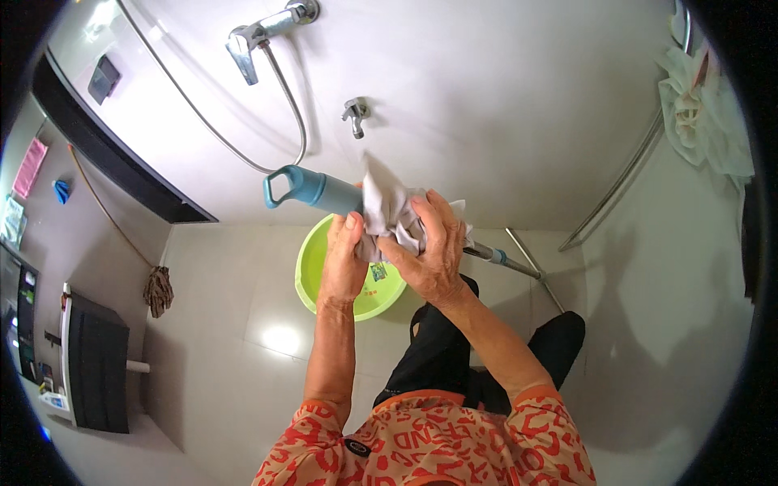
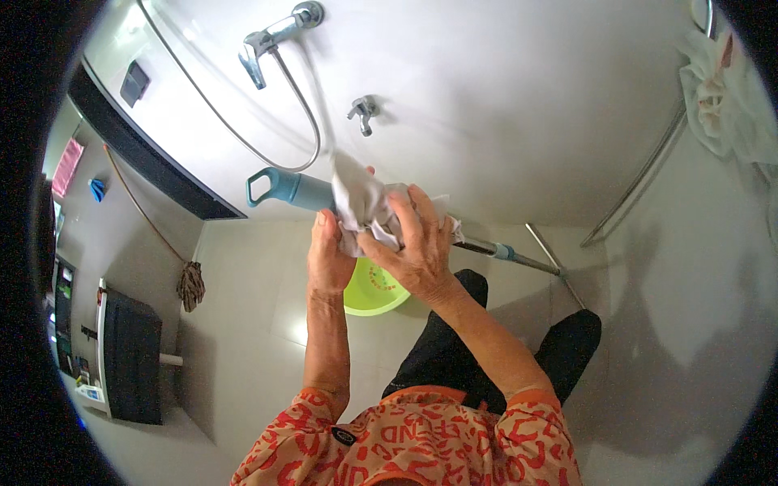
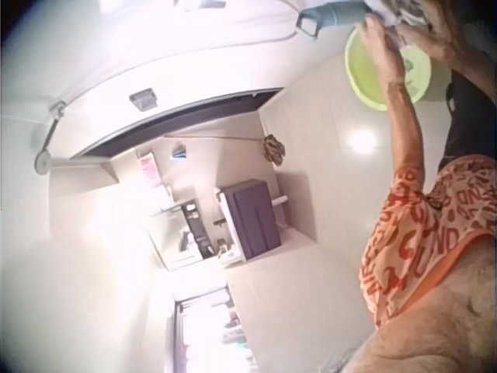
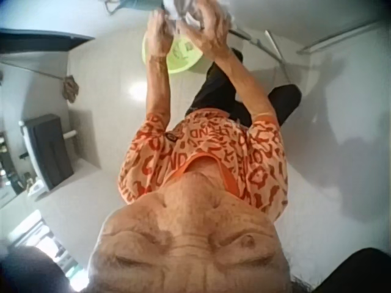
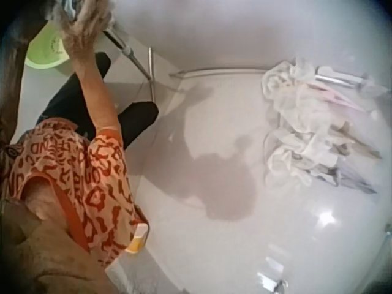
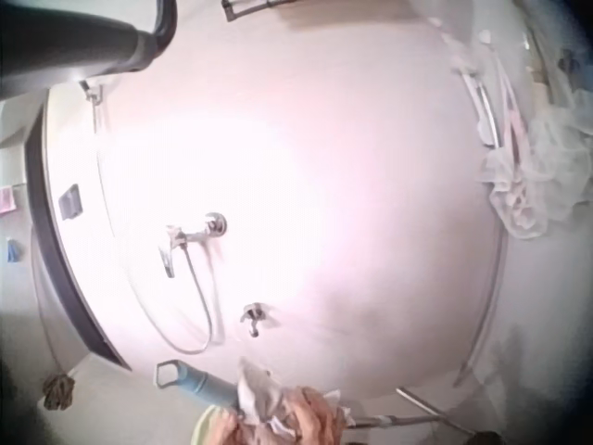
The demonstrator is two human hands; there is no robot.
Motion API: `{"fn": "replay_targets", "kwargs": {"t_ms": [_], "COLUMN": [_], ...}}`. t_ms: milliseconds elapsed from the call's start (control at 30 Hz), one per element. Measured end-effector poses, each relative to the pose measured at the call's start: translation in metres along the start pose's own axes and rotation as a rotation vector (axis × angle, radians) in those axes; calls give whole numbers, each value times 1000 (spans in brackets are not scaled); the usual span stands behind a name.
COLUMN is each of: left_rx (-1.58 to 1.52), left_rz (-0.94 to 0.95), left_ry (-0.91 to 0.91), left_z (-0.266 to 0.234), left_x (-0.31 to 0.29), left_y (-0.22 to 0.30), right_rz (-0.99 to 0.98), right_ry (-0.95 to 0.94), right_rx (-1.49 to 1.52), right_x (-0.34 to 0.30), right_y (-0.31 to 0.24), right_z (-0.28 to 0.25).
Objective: The person wipes the bathroom wall and fixtures with a white cloth. They then clean a green plastic basin and a pink plastic stool, wiping both the inside and outside surfaces. Finally, they wipe a metal mop handle.
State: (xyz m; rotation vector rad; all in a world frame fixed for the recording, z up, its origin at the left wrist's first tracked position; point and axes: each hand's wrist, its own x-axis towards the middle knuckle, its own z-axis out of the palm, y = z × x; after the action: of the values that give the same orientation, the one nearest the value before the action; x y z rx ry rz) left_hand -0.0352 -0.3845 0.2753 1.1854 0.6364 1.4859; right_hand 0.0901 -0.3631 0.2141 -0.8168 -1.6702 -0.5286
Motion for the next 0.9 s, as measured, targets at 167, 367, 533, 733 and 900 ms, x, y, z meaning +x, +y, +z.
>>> {"fn": "replay_targets", "kwargs": {"t_ms": [167,367,533,733,900], "left_rx": [49,45,39,-147,-292], "left_rz": [18,-5,-112,-60,-90], "left_ry": [0,41,108,290,554], "left_z": [7,12,24,33,32], "left_x": [6,10,1,-11,-8], "left_y": [-3,-12,-59,-136,-170], "right_rz": [210,341,448,806,800], "right_ry": [-217,-390,-604,-388,-492], "right_rx": [-72,-251,8,424,286], "right_x": [-63,-142,-149,-108,-140], "right_y": [33,83,94,114,94], "right_z": [-8,-32,-66,-81,-23]}}
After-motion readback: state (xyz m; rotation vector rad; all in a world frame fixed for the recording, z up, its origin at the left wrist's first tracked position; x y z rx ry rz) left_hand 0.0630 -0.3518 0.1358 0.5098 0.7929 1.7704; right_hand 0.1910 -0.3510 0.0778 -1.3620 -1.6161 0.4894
